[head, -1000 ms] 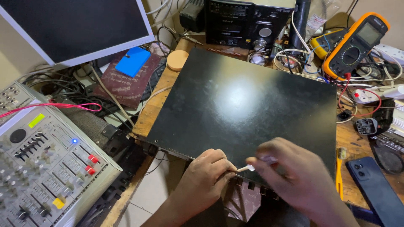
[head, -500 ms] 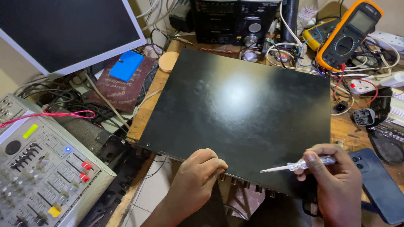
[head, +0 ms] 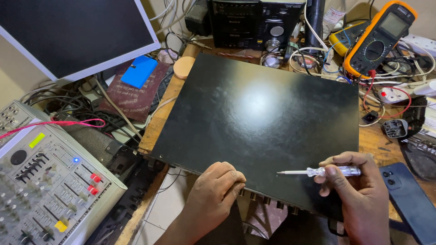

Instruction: The person uses a screwdriver to tighten screws on the back panel of a black electronic device. They then connect a cable to the device and continue to adjust the screws.

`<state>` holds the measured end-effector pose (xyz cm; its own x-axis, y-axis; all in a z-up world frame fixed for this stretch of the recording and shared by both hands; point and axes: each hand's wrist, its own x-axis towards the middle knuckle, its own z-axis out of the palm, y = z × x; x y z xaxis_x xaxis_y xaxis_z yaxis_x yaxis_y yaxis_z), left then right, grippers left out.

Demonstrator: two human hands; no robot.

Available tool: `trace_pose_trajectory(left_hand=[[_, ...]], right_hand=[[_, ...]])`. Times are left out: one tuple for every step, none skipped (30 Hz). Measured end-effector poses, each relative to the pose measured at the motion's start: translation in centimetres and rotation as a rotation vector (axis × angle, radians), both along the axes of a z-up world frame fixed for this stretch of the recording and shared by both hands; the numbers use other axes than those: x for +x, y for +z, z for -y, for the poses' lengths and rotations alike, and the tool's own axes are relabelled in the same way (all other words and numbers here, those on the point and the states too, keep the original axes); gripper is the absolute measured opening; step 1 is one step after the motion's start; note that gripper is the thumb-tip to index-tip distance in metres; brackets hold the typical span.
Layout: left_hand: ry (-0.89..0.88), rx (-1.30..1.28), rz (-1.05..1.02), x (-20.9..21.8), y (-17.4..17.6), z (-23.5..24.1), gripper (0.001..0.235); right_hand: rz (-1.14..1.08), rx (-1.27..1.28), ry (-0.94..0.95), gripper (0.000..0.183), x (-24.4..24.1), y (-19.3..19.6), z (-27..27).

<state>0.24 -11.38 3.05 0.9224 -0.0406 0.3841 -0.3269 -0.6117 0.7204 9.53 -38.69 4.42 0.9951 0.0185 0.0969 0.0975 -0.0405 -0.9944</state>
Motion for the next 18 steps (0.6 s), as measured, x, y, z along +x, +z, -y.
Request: trace_pose_trajectory(left_hand=[[0.001,-0.001,0.0,-0.1,-0.1,0.0,0.009],[0.002,0.002,-0.005,-0.2,-0.2,0.0,0.008],[0.004,0.007,-0.011,-0.2,-0.3,-0.1,0.01],[0.006,0.006,-0.01,-0.2,-0.1,0.0,0.01],[0.008,-0.002,-0.006,-0.2,0.0,0.0,0.01],[0.01,-0.011,-0.002,-0.3,0.2,0.0,0.012],[0.012,-0.011,-0.003,-0.2,0.2,0.0,0.012],[0.014,-0.018,-0.019,-0.2,0.3,0.0,0.012],[0.014,-0.025,-0.035,-0.1,0.4,0.0,0.012],[0.014,-0.025,-0.036,-0.1,0.6,0.0,0.012],[0.024,-0.022,-0.069,0.0,0.8,0.0,0.01],[0.034,-0.02,-0.102,0.0,1.0,0.0,0.01],[0.034,-0.02,-0.101,0.1,1.1,0.0,0.01],[0.035,-0.021,-0.121,0.1,1.1,0.1,0.011],[0.037,-0.022,-0.141,0.2,1.2,0.0,0.012],[0.038,-0.022,-0.139,0.3,1.0,0.1,0.012],[0.051,-0.007,-0.161,0.3,0.8,0.1,0.012],[0.063,0.007,-0.182,0.3,0.6,0.1,0.012]], right_hand=[[0.0,-0.001,0.001,0.016,-0.1,-0.1,0.0],[-0.042,0.085,0.034,0.024,-0.1,-0.2,0.1],[-0.084,0.171,0.067,0.034,-0.1,-0.3,0.1],[-0.083,0.171,0.069,0.034,-0.4,-0.2,-0.3],[-0.072,0.164,0.081,0.044,-0.8,-0.1,-0.7],[-0.061,0.156,0.093,0.054,-1.2,0.0,-1.1],[-0.062,0.156,0.095,0.054,-1.9,0.6,-1.9],[-0.043,0.125,0.103,0.052,-2.6,1.3,-2.8],[-0.025,0.095,0.109,0.05,-3.3,2.0,-3.7],[-0.026,0.095,0.109,0.05,-3.5,1.9,-4.0],[0.042,0.053,0.171,0.048,-3.7,1.9,-4.3],[0.11,0.011,0.232,0.045,-3.9,1.9,-4.5],[0.111,0.011,0.232,0.045,-4.1,2.7,-5.1],[0.125,-0.085,0.219,0.042,-4.4,3.5,-5.6],[0.14,-0.18,0.205,0.04,-4.6,4.3,-6.2],[0.141,-0.179,0.206,0.04,-4.6,4.5,-6.4],[0.151,-0.27,0.194,0.04,-4.6,4.8,-6.7],[0.161,-0.36,0.182,0.041,-4.7,5.0,-6.9]])
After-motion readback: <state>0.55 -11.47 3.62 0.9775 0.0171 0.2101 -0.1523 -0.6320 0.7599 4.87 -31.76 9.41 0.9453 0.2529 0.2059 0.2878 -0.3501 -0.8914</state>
